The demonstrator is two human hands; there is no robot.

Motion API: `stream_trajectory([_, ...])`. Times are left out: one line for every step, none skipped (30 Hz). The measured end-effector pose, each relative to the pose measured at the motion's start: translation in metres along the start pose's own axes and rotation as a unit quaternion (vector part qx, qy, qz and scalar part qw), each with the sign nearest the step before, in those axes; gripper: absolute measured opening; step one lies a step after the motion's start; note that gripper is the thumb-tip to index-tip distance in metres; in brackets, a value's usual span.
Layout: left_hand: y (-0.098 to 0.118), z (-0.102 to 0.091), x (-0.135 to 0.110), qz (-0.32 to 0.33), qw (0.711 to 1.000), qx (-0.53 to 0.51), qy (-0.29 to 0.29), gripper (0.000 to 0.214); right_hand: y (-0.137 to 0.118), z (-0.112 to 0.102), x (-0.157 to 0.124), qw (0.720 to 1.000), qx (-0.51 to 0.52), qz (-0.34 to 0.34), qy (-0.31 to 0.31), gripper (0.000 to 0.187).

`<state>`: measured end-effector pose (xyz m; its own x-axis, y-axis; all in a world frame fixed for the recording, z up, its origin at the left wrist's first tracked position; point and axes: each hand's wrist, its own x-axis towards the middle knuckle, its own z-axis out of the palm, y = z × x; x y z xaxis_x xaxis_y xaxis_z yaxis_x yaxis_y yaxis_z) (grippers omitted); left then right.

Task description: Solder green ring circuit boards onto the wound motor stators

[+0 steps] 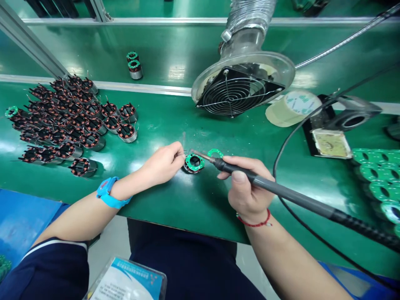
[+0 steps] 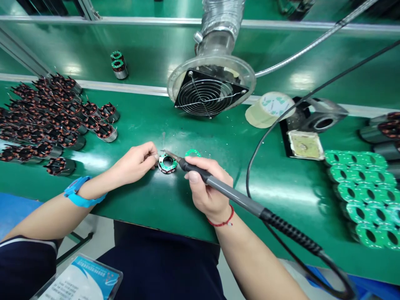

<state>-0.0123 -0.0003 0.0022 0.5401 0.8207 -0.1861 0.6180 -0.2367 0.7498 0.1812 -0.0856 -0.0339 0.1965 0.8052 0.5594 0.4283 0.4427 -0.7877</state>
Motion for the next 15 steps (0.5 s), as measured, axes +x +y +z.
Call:
stream_trajectory([-0.0002, 0.0006, 0.0002, 0.001, 1.0, 0.001, 0.001, 0.014, 0.0001, -0.0006, -0.0004, 1.0, 0.006, -0.005, -0.003, 0.02])
stream_trajectory([-0.0003, 0.001, 0.0005, 0.001, 1.0, 0.001, 0.002, 0.014, 0.0, -0.0012, -0.0005, 1.0, 0.009, -0.01, -0.009, 0.019])
stream_trajectory([-0.0003, 0.0013, 0.0008, 0.0, 1.0, 0.002, 0.003, 0.014, -0.0004, -0.0016, -0.0004, 1.0, 0.01, -0.013, -0.016, 0.019])
stream_trajectory([-0.0003, 0.0015, 0.0009, -0.001, 1.0, 0.002, 0.004, 0.014, -0.0008, -0.002, -0.0001, 1.0, 0.009, -0.013, -0.022, 0.019])
stream_trajectory([-0.0004, 0.0016, 0.0011, -0.002, 1.0, 0.001, 0.005, 0.014, -0.0012, -0.0023, 0.0002, 1.0, 0.006, -0.011, -0.027, 0.019])
stream_trajectory([-0.0004, 0.0016, 0.0011, -0.004, 1.0, 0.0, 0.007, 0.014, -0.0015, -0.0027, 0.0005, 1.0, 0.004, -0.01, -0.03, 0.019])
stream_trajectory([-0.0005, 0.0016, 0.001, -0.005, 1.0, -0.001, 0.008, 0.014, -0.0017, -0.0029, 0.0006, 0.999, 0.002, -0.011, -0.031, 0.019])
stream_trajectory([-0.0006, 0.0016, 0.0009, -0.006, 1.0, -0.002, 0.009, 0.015, -0.0016, -0.0031, 0.0006, 0.999, 0.0, -0.013, -0.031, 0.019])
stream_trajectory([-0.0006, 0.0017, 0.0008, -0.007, 1.0, -0.003, 0.01, 0.015, -0.0015, -0.0032, 0.0004, 0.999, -0.001, -0.015, -0.031, 0.019])
stream_trajectory([-0.0005, 0.0019, 0.0006, -0.008, 1.0, -0.003, 0.011, 0.015, -0.0012, -0.0033, 0.0001, 0.999, -0.002, -0.016, -0.031, 0.019])
stream_trajectory([-0.0003, 0.0022, 0.0006, -0.008, 1.0, -0.004, 0.012, 0.015, -0.0009, -0.0034, -0.0003, 0.999, -0.003, -0.017, -0.032, 0.019])
stream_trajectory([0.0, 0.0025, 0.0005, -0.008, 1.0, -0.005, 0.013, 0.015, -0.0005, -0.0035, -0.0007, 0.999, -0.004, -0.017, -0.033, 0.019])
stream_trajectory([0.0004, 0.003, 0.0005, -0.009, 1.0, -0.006, 0.015, 0.015, -0.0001, -0.0036, -0.0011, 0.999, -0.004, -0.018, -0.035, 0.018])
stream_trajectory([0.0009, 0.0034, 0.0006, -0.009, 1.0, -0.007, 0.016, 0.016, 0.0003, -0.0037, -0.0015, 0.999, -0.006, -0.02, -0.037, 0.018])
stream_trajectory([0.0014, 0.0039, 0.0007, -0.01, 1.0, -0.008, 0.017, 0.016, 0.0007, -0.0039, -0.0018, 0.999, -0.008, -0.024, -0.038, 0.018])
